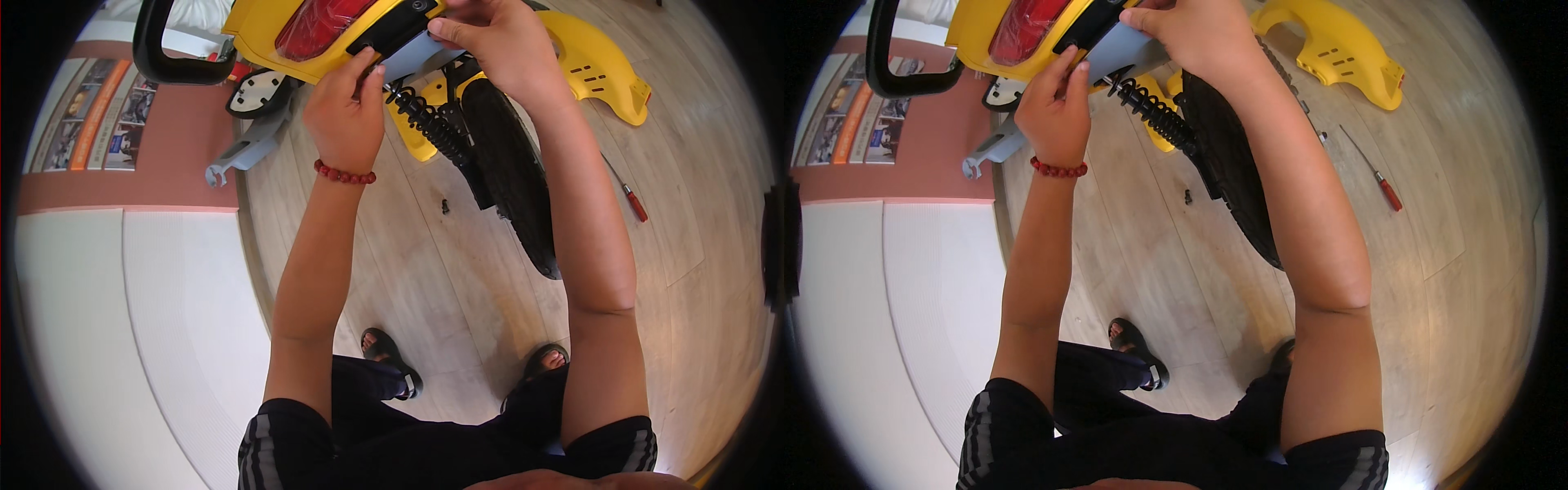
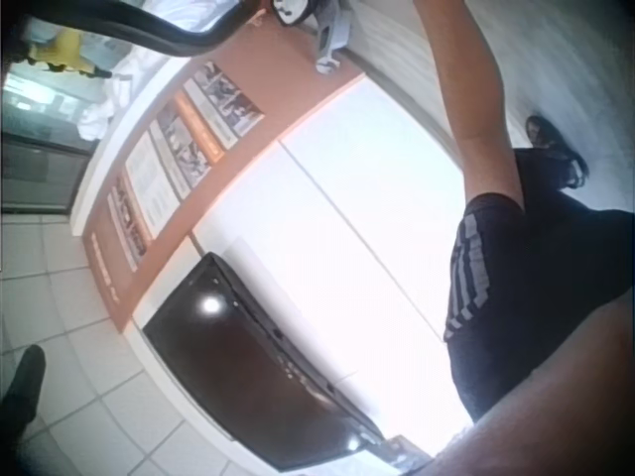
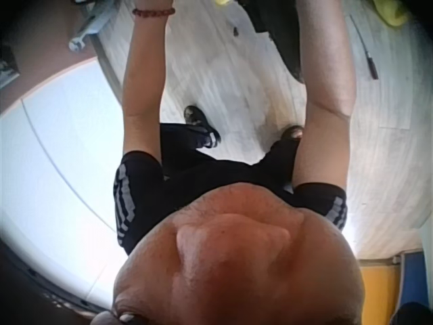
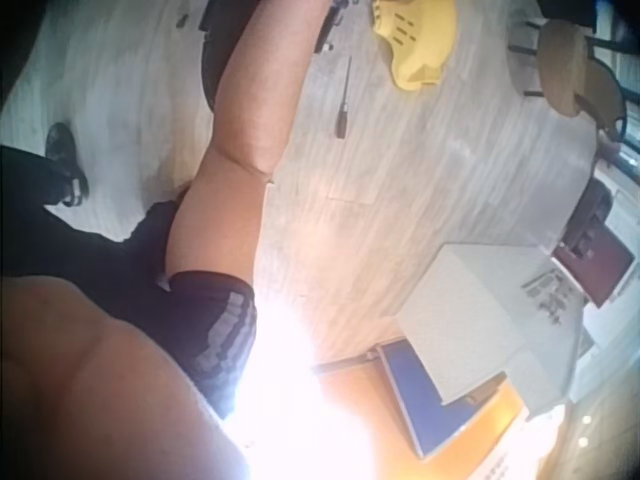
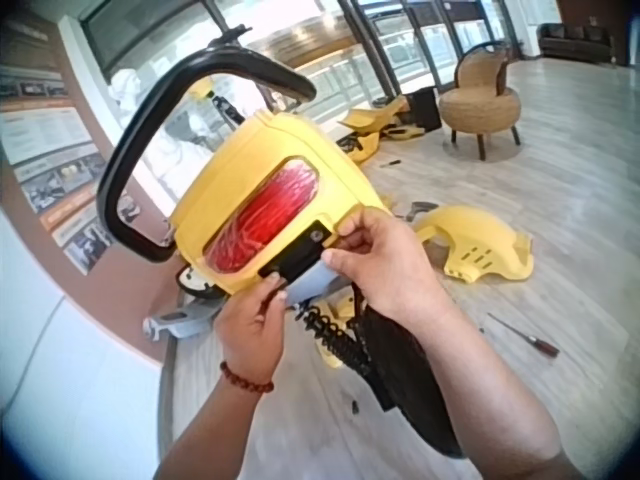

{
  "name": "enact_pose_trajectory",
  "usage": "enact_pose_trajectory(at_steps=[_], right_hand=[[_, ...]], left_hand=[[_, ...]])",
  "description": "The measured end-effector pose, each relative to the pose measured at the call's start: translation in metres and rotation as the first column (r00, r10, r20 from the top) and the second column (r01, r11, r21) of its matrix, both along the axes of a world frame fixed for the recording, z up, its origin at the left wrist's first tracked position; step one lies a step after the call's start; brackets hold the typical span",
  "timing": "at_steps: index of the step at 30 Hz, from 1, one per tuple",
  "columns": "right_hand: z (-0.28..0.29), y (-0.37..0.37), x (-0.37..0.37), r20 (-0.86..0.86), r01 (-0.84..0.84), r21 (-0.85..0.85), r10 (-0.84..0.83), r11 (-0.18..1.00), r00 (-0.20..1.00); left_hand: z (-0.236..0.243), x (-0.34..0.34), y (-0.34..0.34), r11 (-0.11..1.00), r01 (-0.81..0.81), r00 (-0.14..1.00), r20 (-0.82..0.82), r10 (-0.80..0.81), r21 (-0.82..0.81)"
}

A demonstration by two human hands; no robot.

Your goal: Repairing and assembling plastic panels on a yellow motorcycle using a screwdriver.

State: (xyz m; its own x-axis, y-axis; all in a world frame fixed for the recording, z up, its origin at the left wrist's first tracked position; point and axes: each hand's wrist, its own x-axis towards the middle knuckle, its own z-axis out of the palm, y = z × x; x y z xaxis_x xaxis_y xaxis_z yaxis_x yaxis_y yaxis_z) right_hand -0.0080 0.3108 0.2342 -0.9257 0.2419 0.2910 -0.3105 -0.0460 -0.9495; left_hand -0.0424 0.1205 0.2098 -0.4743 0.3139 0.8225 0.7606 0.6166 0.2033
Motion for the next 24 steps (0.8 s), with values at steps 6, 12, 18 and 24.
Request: enact_pose_trajectory(at_steps=[6, 12, 18, 24], right_hand=[[-0.005, -0.004, -0.005, -0.036, 0.034, -0.067, -0.036, 0.997, 0.999], [-0.005, -0.002, -0.001, 0.008, -0.003, -0.068, 0.003, 0.998, 1.0], [0.0, 0.0, 0.003, -0.026, 0.073, 0.093, -0.071, 0.993, 0.997], [0.008, -0.003, 0.012, -0.075, 0.177, 0.157, -0.167, 0.972, 0.983]], left_hand=[[-0.003, 0.002, -0.001, 0.997, -0.049, 0.996, 0.08, 0.044, 0.059], [-0.001, 0.003, -0.001, 0.999, -0.053, 0.998, 0.019, 0.052, 0.014], [-0.001, 0.001, -0.001, 0.999, -0.048, 0.999, -0.011, 0.049, 0.021], [-0.003, 0.002, 0.001, 0.996, -0.064, 0.998, 0.034, 0.062, 0.062]])
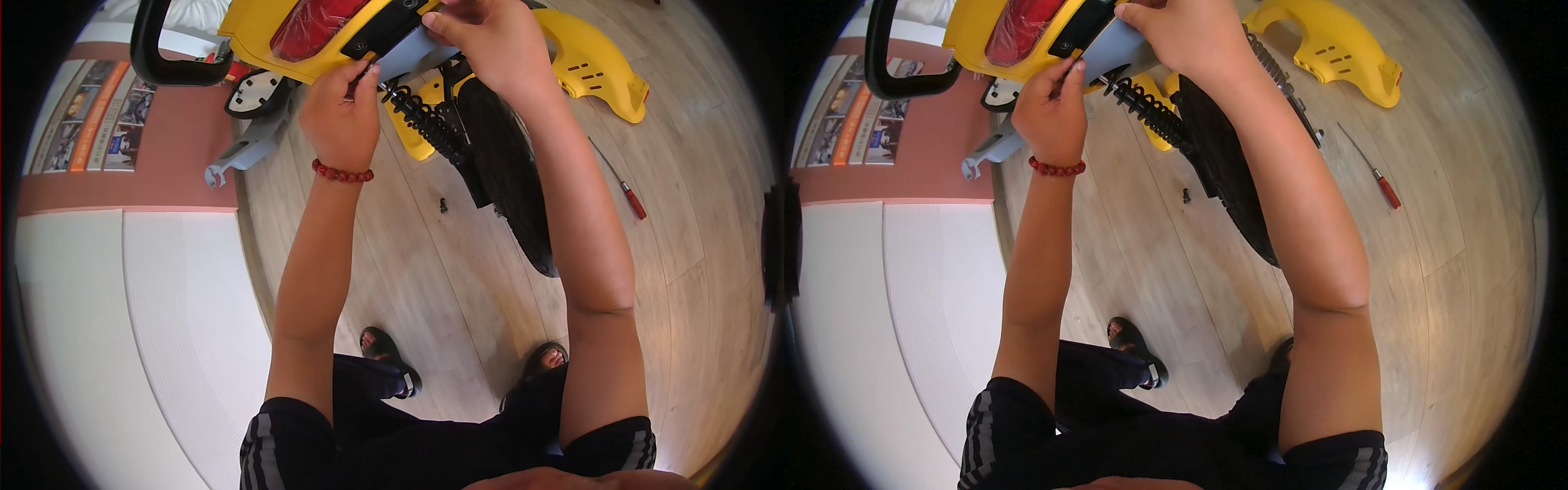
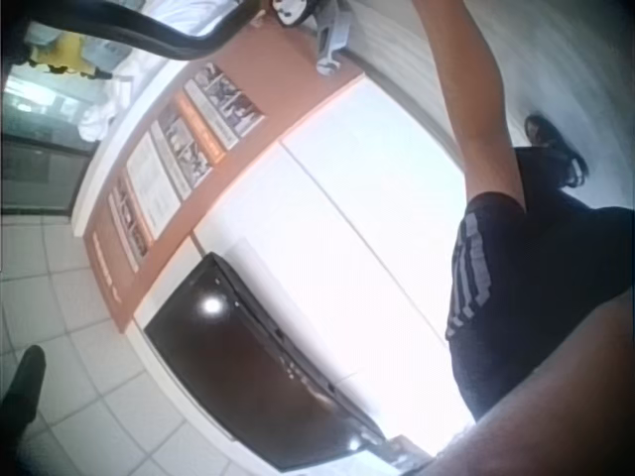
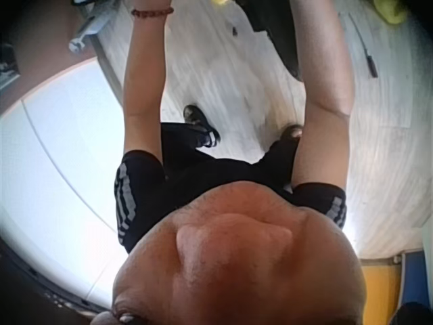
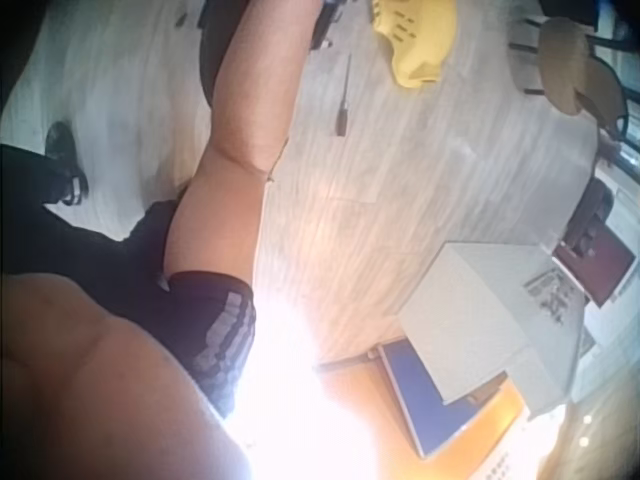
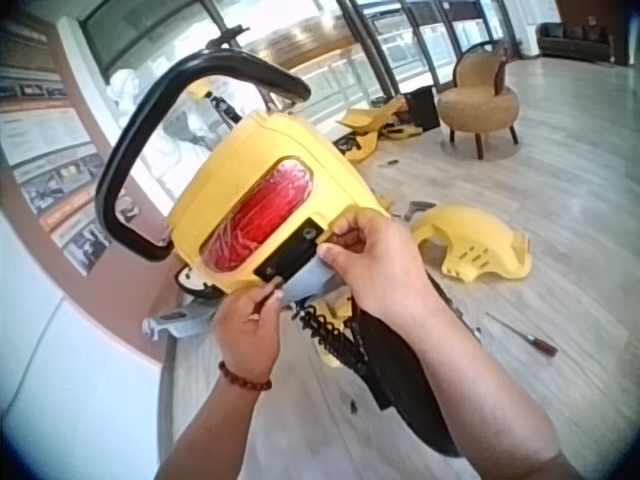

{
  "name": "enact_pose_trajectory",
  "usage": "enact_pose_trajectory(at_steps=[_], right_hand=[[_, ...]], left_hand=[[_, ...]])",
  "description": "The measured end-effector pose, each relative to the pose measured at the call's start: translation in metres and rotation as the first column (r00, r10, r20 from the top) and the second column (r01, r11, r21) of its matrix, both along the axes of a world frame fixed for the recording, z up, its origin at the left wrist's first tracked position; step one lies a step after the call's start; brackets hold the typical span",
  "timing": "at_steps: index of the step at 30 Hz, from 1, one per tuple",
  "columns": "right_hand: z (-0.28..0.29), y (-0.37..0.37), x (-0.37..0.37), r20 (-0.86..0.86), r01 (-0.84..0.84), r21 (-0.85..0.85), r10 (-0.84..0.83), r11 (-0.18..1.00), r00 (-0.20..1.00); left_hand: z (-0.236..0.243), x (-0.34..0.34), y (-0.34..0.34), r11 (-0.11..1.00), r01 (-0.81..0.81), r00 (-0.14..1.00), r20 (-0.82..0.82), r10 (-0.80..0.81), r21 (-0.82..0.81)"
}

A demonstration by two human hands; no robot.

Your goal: Repairing and assembling plastic panels on a yellow motorcycle using a screwdriver.

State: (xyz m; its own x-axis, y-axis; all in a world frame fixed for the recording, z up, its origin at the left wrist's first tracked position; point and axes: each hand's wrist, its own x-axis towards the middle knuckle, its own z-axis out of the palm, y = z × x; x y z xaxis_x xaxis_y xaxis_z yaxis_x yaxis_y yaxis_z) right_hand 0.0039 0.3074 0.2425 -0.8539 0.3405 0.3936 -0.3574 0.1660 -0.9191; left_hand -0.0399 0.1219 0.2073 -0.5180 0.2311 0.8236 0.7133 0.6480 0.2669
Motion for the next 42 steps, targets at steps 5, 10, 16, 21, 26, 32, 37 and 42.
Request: enact_pose_trajectory(at_steps=[5, 10, 16, 21, 26, 32, 37, 42], right_hand=[[-0.004, 0.002, -0.007, 0.055, -0.014, -0.01, 0.015, 1.0, 0.998], [-0.003, 0.002, -0.006, 0.091, -0.032, 0.013, 0.031, 0.999, 0.995], [-0.003, 0.002, -0.006, 0.083, 0.017, -0.014, -0.015, 1.0, 0.996], [-0.003, 0.001, -0.006, 0.068, -0.001, -0.017, 0.003, 1.0, 0.998], [-0.005, 0.0, -0.008, 0.055, -0.008, -0.031, 0.01, 0.999, 0.998], [-0.009, 0.0, -0.012, 0.0, -0.008, -0.054, 0.008, 0.999, 1.0], [-0.009, -0.003, -0.008, 0.013, 0.015, -0.032, -0.014, 0.999, 1.0], [-0.003, -0.001, 0.003, 0.026, 0.093, 0.062, -0.095, 0.994, 0.995]], left_hand=[[0.0, 0.0, 0.001, 1.0, 0.017, 1.0, 0.007, -0.017, 0.016], [-0.001, -0.002, 0.0, 1.0, 0.018, 1.0, -0.009, -0.018, 0.015], [-0.002, -0.004, -0.001, 1.0, 0.019, 1.0, -0.017, -0.019, -0.021], [-0.001, -0.003, -0.002, 1.0, 0.006, 1.0, 0.001, -0.006, -0.004], [-0.001, -0.004, -0.001, 1.0, 0.002, 1.0, 0.015, -0.002, 0.013], [-0.002, -0.005, 0.0, 1.0, -0.005, 1.0, 0.031, 0.005, 0.03], [-0.002, -0.005, -0.002, 1.0, 0.012, 1.0, -0.011, -0.012, 0.014], [0.006, -0.001, 0.008, 0.992, -0.003, 0.989, -0.147, -0.015, -0.123]])
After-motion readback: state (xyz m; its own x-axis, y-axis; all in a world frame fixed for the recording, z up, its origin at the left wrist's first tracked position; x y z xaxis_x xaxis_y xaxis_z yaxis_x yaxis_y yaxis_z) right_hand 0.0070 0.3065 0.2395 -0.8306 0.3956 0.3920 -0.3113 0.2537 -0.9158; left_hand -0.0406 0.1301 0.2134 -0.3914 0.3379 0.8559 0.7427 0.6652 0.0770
